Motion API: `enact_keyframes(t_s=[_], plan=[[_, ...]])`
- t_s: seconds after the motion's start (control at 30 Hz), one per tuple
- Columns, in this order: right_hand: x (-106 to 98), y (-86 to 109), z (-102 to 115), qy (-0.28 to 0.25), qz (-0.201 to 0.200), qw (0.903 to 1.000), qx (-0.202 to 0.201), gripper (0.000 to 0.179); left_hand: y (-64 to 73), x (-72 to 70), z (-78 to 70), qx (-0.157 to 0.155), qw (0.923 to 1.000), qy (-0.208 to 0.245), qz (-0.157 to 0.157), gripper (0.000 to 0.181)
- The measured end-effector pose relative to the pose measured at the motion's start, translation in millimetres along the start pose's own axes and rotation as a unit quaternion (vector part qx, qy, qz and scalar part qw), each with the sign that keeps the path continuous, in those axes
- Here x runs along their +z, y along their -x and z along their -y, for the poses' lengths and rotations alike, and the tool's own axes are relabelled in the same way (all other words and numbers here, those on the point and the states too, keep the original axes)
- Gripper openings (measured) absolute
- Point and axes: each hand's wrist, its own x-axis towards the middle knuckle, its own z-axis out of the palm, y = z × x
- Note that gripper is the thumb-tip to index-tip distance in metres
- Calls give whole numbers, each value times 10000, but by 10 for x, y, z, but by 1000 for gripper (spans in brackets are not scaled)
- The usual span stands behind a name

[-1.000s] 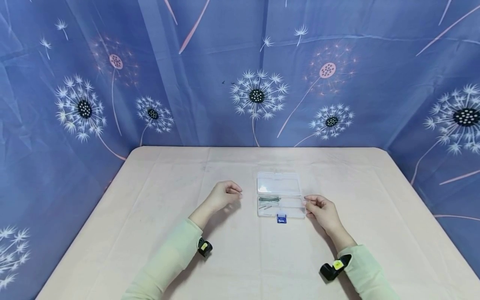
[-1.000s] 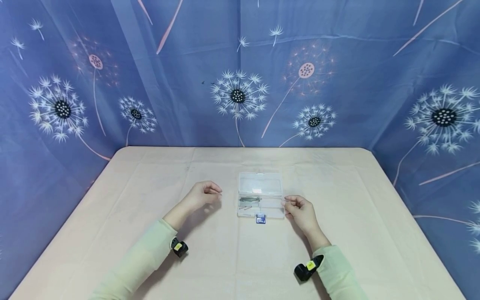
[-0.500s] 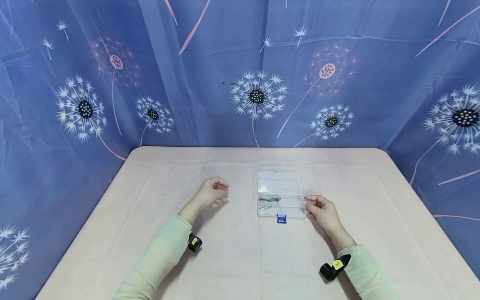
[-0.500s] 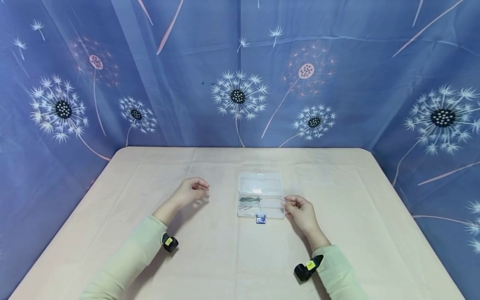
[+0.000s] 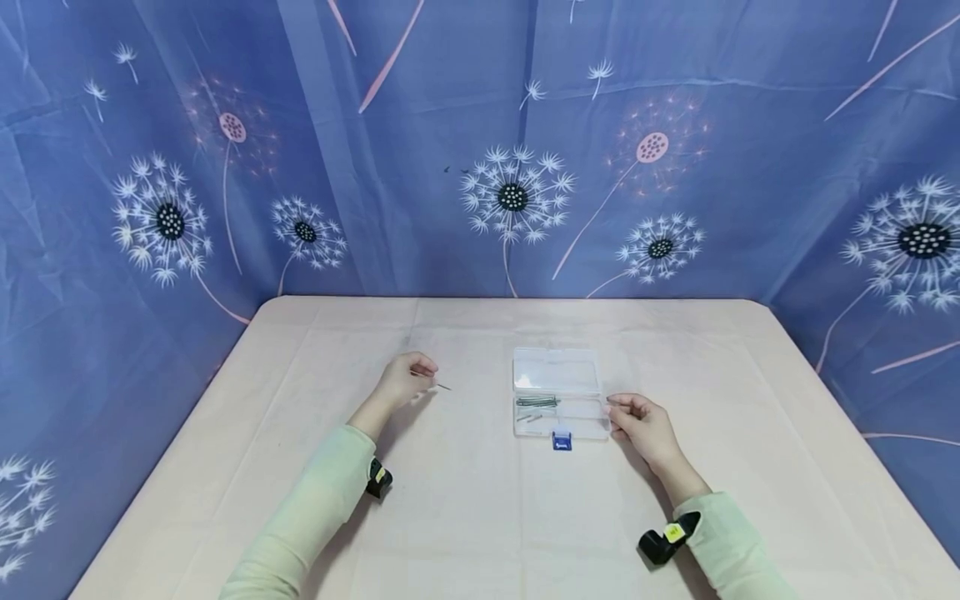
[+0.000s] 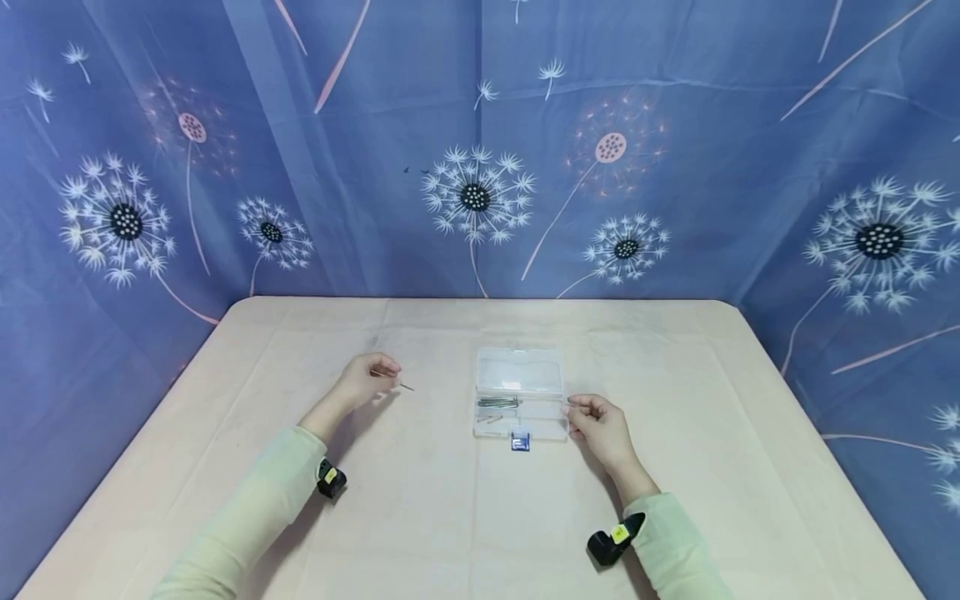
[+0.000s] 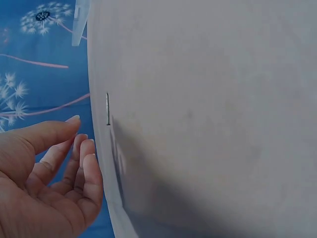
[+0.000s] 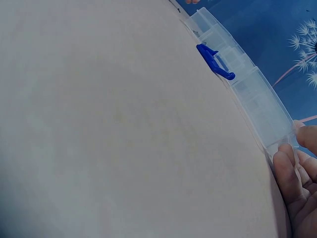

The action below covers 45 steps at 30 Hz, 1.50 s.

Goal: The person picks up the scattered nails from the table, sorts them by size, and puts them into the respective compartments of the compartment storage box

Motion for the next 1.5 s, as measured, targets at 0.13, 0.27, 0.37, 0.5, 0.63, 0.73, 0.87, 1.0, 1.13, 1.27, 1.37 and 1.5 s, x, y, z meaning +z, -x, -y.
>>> enact_keyframes(t_s=[0.13,0.27,0.37,0.5,0.63,0.73,0.87,1.0,1.13,1.27,1.37,1.5], plan=[[7,-2,-16,15,17,10000,-16,34,-1,-8,28,-210,9997,-105,32,17],[10,-10,-27,53,8,10000,9,34,-1,2,53,-149,9994,-323,28,14],[11,-15,-27,63,-14,10000,55,33,-6,22,59,-38,9984,-564,53,10],[12,-21,-21,75,4,10000,55,33,-7,34,40,-7,9964,-845,39,6],[17,-11,1,72,31,10000,29,34,-22,28,49,48,9953,-963,26,5],[17,-8,23,24,31,10000,-11,35,-42,24,72,135,9952,-971,63,4],[17,-15,42,-9,9,10000,-40,36,-67,20,104,378,9934,-1079,108,5],[18,-14,46,17,-12,10000,-28,36,-78,26,119,585,9905,-1234,142,6],[16,-6,39,-17,-6,10000,-47,37,-77,39,116,586,9887,-1364,210,4],[12,-3,19,10,-2,10000,-54,37,-70,51,100,474,9855,-1590,364,5],[9,-2,5,72,-14,10000,4,36,-60,53,96,401,9828,-1733,495,6],[4,0,8,124,-26,9999,88,34,-44,39,90,390,9839,-1664,519,7]])
